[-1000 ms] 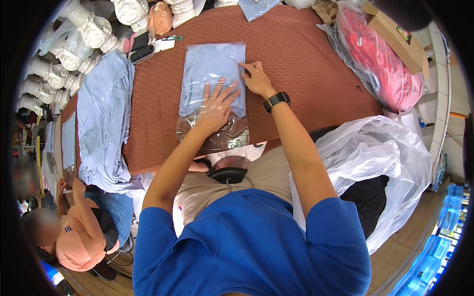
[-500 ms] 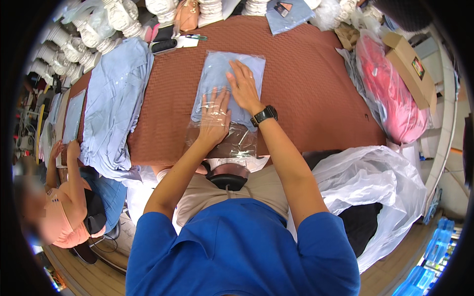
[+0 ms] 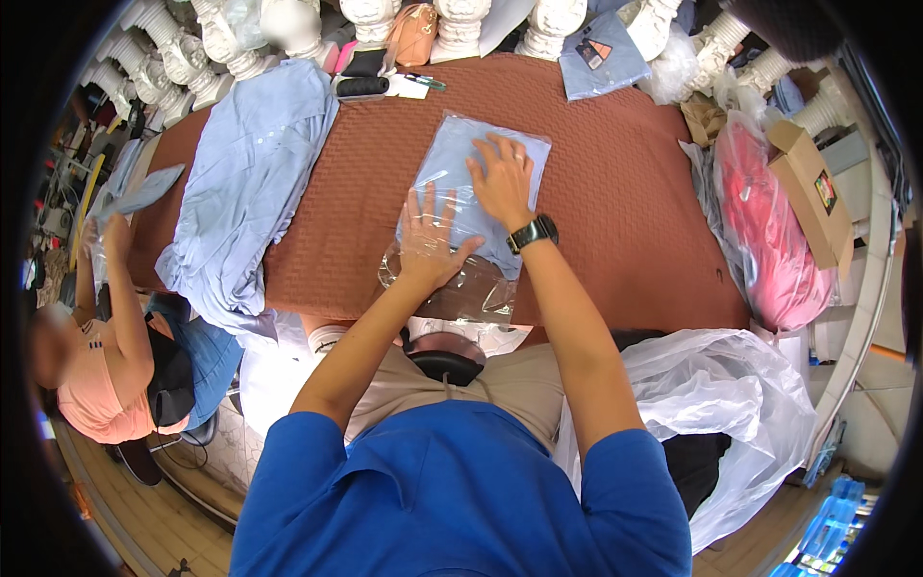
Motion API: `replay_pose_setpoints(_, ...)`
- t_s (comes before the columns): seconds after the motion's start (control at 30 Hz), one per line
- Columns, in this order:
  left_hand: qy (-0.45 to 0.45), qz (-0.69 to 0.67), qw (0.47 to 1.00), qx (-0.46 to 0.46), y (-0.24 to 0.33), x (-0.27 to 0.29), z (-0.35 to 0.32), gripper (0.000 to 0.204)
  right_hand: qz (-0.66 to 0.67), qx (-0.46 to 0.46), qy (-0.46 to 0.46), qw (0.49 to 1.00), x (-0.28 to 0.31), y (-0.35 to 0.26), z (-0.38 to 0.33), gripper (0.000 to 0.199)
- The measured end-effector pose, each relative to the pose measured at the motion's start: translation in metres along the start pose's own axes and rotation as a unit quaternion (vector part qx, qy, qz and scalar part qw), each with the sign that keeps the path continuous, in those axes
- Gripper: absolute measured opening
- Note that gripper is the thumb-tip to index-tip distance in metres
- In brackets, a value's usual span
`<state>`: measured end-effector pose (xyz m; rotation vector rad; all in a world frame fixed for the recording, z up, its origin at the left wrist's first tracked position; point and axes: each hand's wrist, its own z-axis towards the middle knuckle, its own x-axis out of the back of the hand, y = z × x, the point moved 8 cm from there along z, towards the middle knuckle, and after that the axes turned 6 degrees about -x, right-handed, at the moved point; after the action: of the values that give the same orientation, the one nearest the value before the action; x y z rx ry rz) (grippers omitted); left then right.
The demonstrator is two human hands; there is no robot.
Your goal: The person folds a light blue button-up shirt around a cardboard template and then places the folded shirt into a clear plastic bag.
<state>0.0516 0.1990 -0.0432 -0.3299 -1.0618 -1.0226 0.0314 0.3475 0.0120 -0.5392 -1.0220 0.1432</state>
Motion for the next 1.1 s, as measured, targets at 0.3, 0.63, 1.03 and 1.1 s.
replay_pose_setpoints(0.3,-0.01,-0.048,0.999,-0.011,0.007,0.005,-0.001,0.084,-0.165,0.122,-0.087,0.975,-0.082,0.006,0.033,0.051)
replay_pose_setpoints(0.63,-0.053,0.01,0.998,-0.036,0.01,0.01,-0.017,0.064,-0.157,-0.001,-0.094,0.983,-0.065,0.018,0.033,0.063)
replay_pose_setpoints(1.03,-0.106,-0.061,0.978,-0.17,0.032,0.009,-0.01,0.067,-0.044,0.09,-0.217,0.971,0.042,-0.083,-0.181,0.039)
replay_pose_setpoints(1.1,-0.126,-0.061,0.975,-0.173,0.034,0.003,-0.002,0.068,-0.068,0.105,-0.173,0.977,0.042,-0.087,-0.208,0.059)
